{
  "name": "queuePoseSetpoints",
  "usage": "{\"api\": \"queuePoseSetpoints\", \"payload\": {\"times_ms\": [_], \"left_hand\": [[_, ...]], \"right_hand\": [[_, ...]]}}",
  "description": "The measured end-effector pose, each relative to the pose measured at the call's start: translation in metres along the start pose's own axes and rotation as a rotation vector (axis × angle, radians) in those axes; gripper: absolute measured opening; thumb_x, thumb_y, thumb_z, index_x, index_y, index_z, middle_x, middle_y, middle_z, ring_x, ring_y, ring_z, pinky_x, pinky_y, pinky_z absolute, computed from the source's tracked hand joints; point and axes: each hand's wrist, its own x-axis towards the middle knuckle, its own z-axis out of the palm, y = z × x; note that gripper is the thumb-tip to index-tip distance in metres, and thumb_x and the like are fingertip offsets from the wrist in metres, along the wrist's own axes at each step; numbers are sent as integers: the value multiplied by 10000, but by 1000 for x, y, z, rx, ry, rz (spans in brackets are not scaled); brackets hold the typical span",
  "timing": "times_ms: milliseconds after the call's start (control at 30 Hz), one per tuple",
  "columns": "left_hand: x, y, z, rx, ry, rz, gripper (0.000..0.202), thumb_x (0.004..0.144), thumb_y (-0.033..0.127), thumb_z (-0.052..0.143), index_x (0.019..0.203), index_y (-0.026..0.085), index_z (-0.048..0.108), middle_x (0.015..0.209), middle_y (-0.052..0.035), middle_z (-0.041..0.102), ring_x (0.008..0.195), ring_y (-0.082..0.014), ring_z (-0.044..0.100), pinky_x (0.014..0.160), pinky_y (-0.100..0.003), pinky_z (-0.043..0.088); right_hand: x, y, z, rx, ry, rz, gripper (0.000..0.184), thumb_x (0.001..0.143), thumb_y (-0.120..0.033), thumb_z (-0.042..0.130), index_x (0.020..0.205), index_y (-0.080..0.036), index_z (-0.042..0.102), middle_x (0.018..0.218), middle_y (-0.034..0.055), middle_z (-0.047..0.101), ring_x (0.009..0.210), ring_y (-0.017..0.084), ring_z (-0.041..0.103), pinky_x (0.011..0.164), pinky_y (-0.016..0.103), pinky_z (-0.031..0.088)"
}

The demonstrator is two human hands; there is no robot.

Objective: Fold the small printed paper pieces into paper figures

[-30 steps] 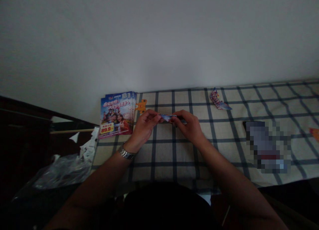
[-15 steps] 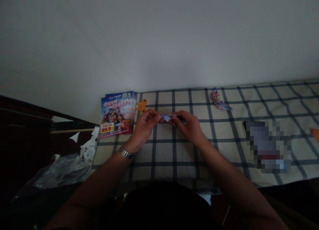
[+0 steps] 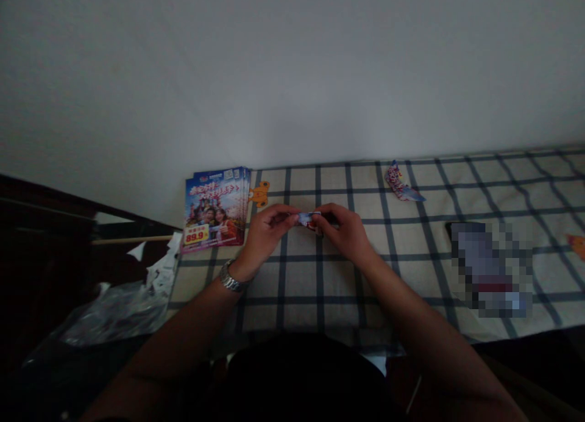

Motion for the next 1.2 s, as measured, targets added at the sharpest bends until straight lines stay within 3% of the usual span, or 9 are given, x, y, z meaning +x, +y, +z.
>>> {"api": "queuePoseSetpoints", "payload": {"times_ms": [200, 600, 833, 1000, 1200], "left_hand": [[0, -2, 0, -10, 16, -25, 235, 888, 401, 815, 983, 189, 775, 967, -64, 782, 877, -176, 738, 829, -293, 592], [0, 0, 2, -13, 25, -57, 251, 872, 423, 829, 969, 196, 783, 898, -46, 775, 788, -159, 718, 741, -268, 572], [-1, -2, 2, -104, 20, -84, 251, 868, 408, 837, 984, 192, 785, 902, -48, 775, 786, -146, 720, 750, -265, 582], [-1, -3, 3, -215, -16, -117, 297, 883, 413, 826, 1087, 203, 778, 1002, -61, 778, 850, -156, 739, 833, -303, 615], [0, -10, 5, -315, 36, -155, 257, 848, 389, 863, 983, 194, 764, 918, -31, 763, 806, -134, 728, 811, -280, 618]], "right_hand": [[0, -2, 0, 6, 26, 22, 298, 933, -480, 726, 1104, -236, 730, 890, 35, 793, 753, 196, 762, 722, 330, 630], [-1, -4, 3, 62, 31, 41, 263, 944, -495, 711, 990, -236, 721, 802, 31, 785, 682, 191, 746, 674, 331, 632], [-2, 0, 2, 90, 29, 47, 254, 950, -483, 710, 1007, -237, 729, 830, 37, 790, 712, 199, 755, 683, 341, 630], [-1, 0, 0, 97, 76, 54, 285, 938, -500, 722, 1021, -228, 738, 833, 40, 791, 713, 200, 754, 664, 333, 631], [-1, 2, 0, 98, 74, 49, 270, 943, -490, 723, 1030, -235, 742, 840, 41, 791, 703, 200, 750, 664, 338, 626]]}}
